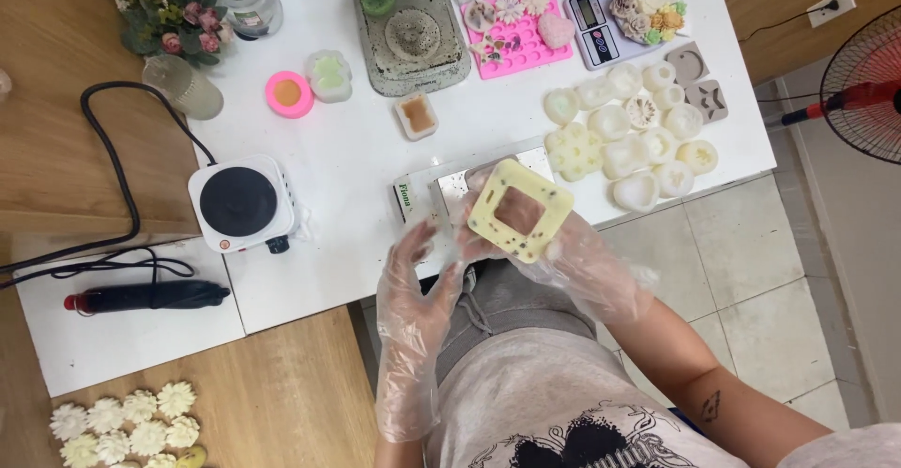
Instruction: The recorder is crafting decorative wax flowers using molds and specialized tools in a workshop setting.
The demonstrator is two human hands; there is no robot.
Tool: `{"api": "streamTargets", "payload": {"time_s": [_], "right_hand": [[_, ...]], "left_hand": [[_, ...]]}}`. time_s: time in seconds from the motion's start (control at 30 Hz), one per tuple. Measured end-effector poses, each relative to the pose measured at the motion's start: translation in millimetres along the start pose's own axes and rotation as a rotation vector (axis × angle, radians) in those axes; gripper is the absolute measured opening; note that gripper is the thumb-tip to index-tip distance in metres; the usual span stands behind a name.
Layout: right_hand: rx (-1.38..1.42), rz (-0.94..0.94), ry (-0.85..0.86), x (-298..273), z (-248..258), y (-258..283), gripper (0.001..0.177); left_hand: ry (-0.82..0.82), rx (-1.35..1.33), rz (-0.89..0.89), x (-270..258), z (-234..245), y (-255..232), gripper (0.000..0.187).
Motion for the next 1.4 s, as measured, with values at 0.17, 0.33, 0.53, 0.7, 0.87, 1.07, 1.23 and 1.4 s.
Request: {"api": "streamTargets", "payload": {"time_s": [0.17, 0.33, 0.53, 0.7, 0.87, 1.07, 1.23, 1.4], "right_hand": [[-0.386, -0.042, 0.029, 10.2, -12.6, 18.6, 0.098], [-1.123, 0.035, 0.008, 8.2, -36.0, 28.3, 0.087], [-1.586, -0.076, -0.033, 9.9, -58.0, 51.8, 0.092], [-1.691, 0.041, -0.053, 6.8, -46.8, 57.5, 0.095], [-1.716, 0.071, -0.045, 5.2, -32.8, 58.0, 0.096], [-1.848, 0.179, 0.029, 7.5, -28.3, 58.3, 0.093], [-1.749, 0.130, 0.022, 8.0, -21.0, 57.0, 0.088], [-1.027, 0.005, -0.090, -2.2, 8.7, 41.5, 0.088]], "left_hand": [[0.057, -0.416, 0.254, 0.1, 2.6, -1.4, 0.056], [0.210, -0.893, 0.470, 9.5, -20.3, 24.5, 0.080], [0.301, -1.415, 0.813, 19.2, -45.8, 14.3, 0.083], [0.375, -1.245, 0.779, 35.1, -36.6, -18.0, 0.074], [0.401, -1.257, 0.732, 35.9, -39.8, -17.0, 0.077], [0.293, -1.244, 0.661, 21.2, -62.4, 7.2, 0.088], [0.177, -1.081, 0.586, 30.6, -56.2, -23.1, 0.089], [0.280, -0.510, 0.368, 38.1, -50.6, -37.4, 0.096]]}}
Point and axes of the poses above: each hand's wrist, its own x-axis towards the middle knuckle, its own z-axis out of the back of the hand, y = z × x, the point moved 1 cm from there along x, towards the middle knuckle, and after that the axes turned 4 degrees about y, right-handed, at the moved point
